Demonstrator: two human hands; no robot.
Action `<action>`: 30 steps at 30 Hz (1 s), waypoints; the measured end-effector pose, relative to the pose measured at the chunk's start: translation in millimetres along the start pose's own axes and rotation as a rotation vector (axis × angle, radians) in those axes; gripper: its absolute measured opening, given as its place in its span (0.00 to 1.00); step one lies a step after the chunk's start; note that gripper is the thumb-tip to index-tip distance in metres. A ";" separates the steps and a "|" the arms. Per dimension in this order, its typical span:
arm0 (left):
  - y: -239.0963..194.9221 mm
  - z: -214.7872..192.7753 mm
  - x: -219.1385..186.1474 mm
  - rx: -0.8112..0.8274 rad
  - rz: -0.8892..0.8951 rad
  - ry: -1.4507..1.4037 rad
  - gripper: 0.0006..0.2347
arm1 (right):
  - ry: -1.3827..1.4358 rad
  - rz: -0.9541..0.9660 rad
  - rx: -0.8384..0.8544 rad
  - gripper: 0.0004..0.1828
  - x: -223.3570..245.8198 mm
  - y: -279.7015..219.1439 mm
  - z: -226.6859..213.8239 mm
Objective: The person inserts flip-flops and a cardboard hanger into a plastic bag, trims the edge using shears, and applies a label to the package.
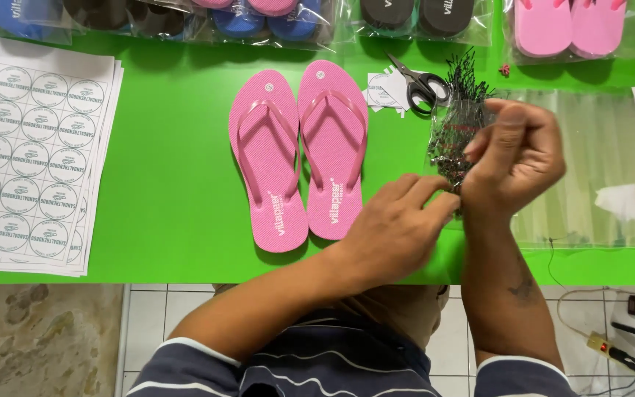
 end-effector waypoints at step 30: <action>-43.3 111.8 5.3 0.294 -0.040 0.358 0.35 | -0.983 0.358 0.942 0.24 -154.8 75.4 50.5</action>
Point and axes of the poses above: each hand's wrist, its own y-axis towards the middle knuckle, its own z-axis out of the palm, x = y × z, the point moved 9 cm from there along y, towards the middle knuckle, and after that the axes turned 13 degrees about -x, right-handed, at the moved point
